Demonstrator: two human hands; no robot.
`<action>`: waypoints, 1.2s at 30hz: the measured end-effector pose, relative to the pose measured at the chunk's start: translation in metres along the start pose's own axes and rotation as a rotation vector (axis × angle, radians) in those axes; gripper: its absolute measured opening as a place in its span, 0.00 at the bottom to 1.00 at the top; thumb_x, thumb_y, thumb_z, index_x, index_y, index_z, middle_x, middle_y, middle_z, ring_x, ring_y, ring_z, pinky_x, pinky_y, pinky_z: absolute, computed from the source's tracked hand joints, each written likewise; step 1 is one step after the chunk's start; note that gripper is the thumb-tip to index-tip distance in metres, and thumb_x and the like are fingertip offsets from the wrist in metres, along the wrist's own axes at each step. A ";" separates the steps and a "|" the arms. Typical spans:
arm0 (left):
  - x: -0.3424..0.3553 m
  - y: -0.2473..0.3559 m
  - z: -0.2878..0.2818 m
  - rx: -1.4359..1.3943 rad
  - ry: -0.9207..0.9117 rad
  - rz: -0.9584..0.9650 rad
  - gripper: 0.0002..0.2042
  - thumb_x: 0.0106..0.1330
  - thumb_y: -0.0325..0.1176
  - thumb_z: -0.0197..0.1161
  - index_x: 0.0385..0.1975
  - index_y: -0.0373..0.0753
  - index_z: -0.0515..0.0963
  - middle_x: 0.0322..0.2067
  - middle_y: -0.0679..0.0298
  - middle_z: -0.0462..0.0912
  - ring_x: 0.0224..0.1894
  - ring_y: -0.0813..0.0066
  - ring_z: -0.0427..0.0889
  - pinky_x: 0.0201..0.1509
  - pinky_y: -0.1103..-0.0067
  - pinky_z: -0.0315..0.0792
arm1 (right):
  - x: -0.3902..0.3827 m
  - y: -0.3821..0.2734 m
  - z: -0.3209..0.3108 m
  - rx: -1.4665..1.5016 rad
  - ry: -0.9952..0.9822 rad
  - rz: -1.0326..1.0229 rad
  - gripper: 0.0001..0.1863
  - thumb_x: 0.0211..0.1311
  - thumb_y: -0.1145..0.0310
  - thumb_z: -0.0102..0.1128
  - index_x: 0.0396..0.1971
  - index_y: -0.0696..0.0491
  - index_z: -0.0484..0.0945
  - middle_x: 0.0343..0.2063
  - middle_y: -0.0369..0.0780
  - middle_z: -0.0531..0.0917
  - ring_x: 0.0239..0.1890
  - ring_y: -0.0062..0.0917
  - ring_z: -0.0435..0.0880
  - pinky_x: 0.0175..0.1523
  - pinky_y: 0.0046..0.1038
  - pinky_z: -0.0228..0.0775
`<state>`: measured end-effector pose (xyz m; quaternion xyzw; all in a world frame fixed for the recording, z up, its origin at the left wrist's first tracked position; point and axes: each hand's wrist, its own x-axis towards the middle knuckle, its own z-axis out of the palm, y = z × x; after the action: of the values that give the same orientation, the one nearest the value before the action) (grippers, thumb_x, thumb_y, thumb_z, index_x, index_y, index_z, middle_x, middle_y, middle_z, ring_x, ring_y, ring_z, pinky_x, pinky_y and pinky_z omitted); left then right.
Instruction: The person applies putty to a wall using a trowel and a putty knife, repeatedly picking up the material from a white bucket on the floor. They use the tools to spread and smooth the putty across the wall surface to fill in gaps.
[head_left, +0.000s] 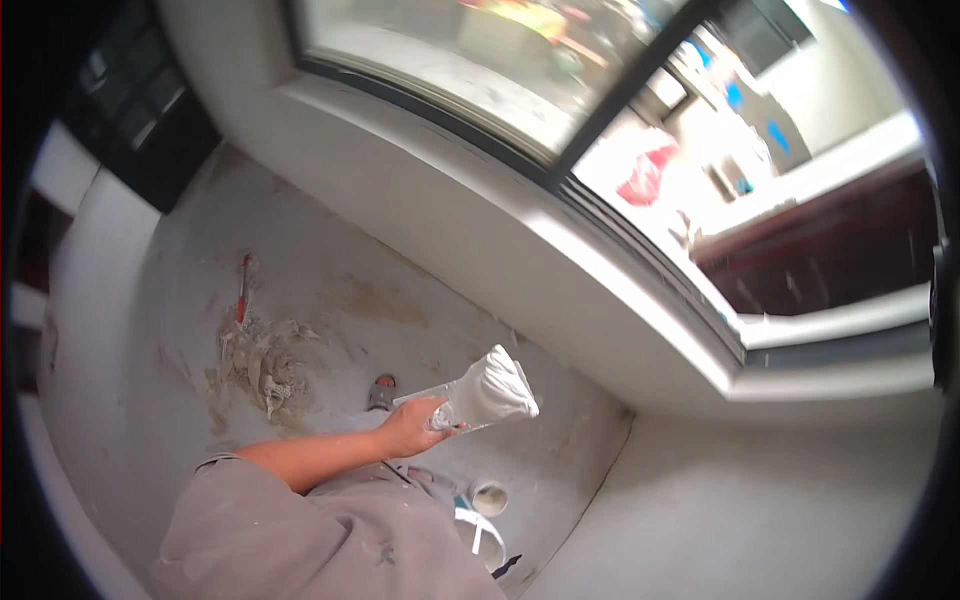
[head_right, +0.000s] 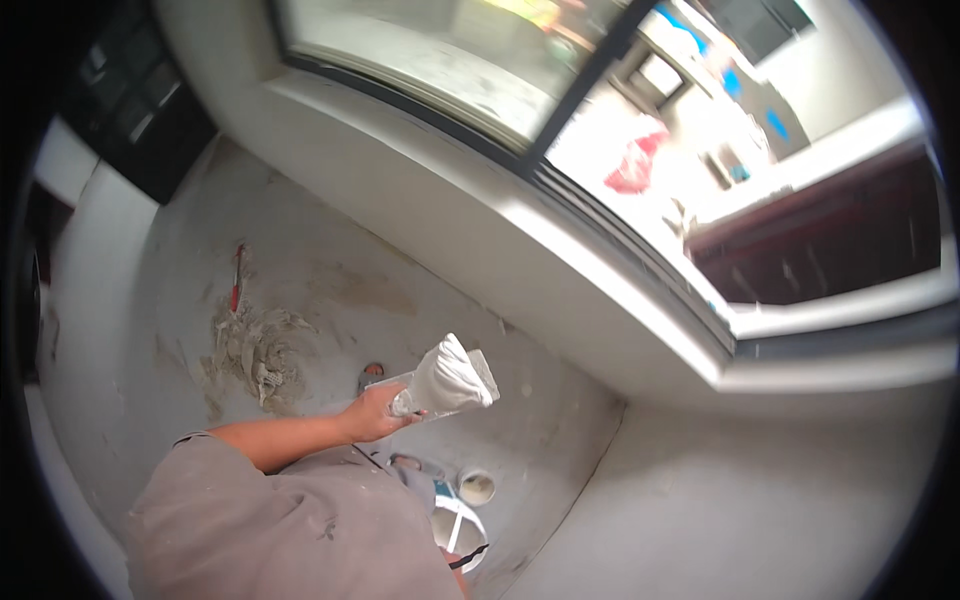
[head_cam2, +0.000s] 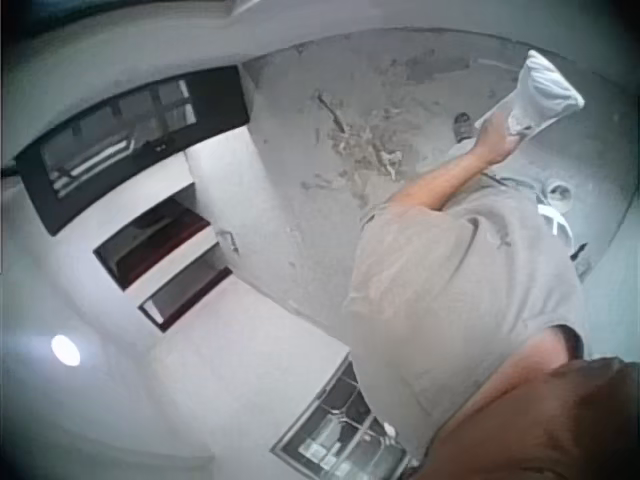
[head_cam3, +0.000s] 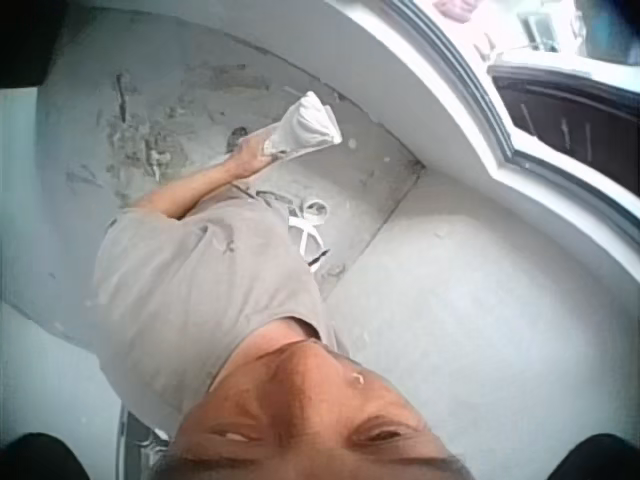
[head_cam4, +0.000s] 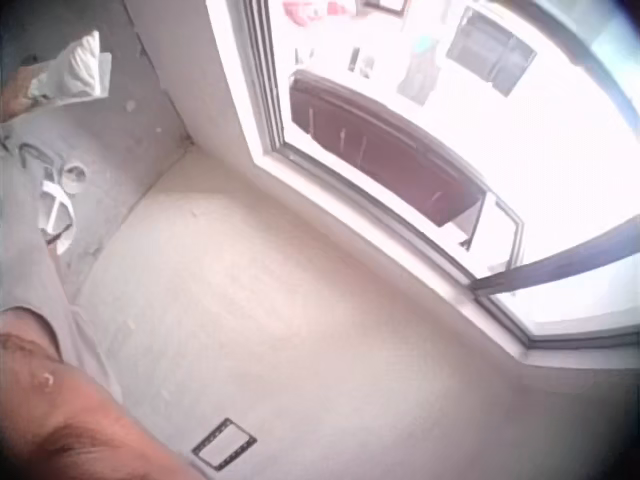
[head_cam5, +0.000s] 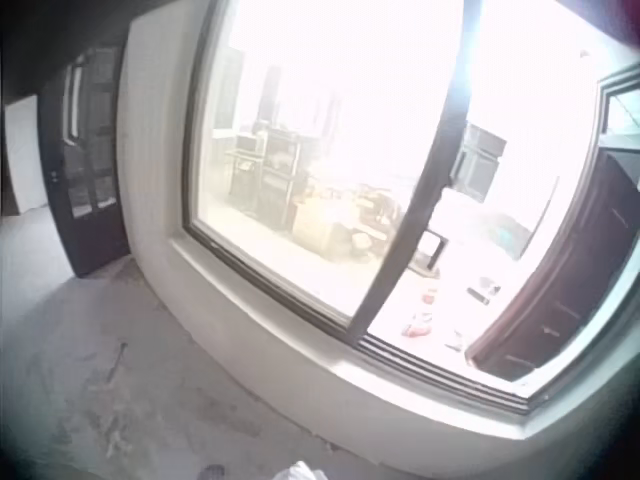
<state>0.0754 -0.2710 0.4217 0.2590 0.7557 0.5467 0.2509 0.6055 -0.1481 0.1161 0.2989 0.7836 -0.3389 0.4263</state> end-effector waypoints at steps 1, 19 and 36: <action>-0.007 -0.018 -0.028 -0.006 0.065 -0.008 0.18 0.54 0.38 0.64 0.42 0.35 0.73 0.35 0.50 0.78 0.40 0.51 0.76 0.44 0.68 0.69 | 0.010 -0.032 -0.022 0.013 -0.013 0.020 0.10 0.48 0.66 0.53 0.31 0.48 0.78 0.24 0.49 0.80 0.30 0.43 0.81 0.35 0.40 0.71; -0.188 -0.113 -0.241 -0.037 0.920 -0.532 0.19 0.52 0.36 0.65 0.43 0.36 0.73 0.36 0.52 0.80 0.40 0.57 0.80 0.44 0.73 0.71 | 0.120 -0.325 -0.225 -0.688 -0.254 -0.182 0.19 0.47 0.56 0.54 0.37 0.52 0.79 0.33 0.52 0.80 0.40 0.44 0.79 0.46 0.40 0.69; -0.405 -0.201 -0.417 -0.409 1.455 -0.863 0.18 0.51 0.35 0.66 0.39 0.33 0.74 0.34 0.51 0.78 0.39 0.55 0.78 0.42 0.71 0.70 | 0.218 -0.840 -0.048 -1.998 -0.604 -0.324 0.17 0.43 0.61 0.57 0.35 0.51 0.82 0.40 0.44 0.81 0.45 0.36 0.79 0.47 0.34 0.72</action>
<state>0.0758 -0.8848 0.3832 -0.5139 0.6475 0.5587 -0.0674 -0.1526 -0.5679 0.1783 -0.3929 0.5985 0.3469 0.6059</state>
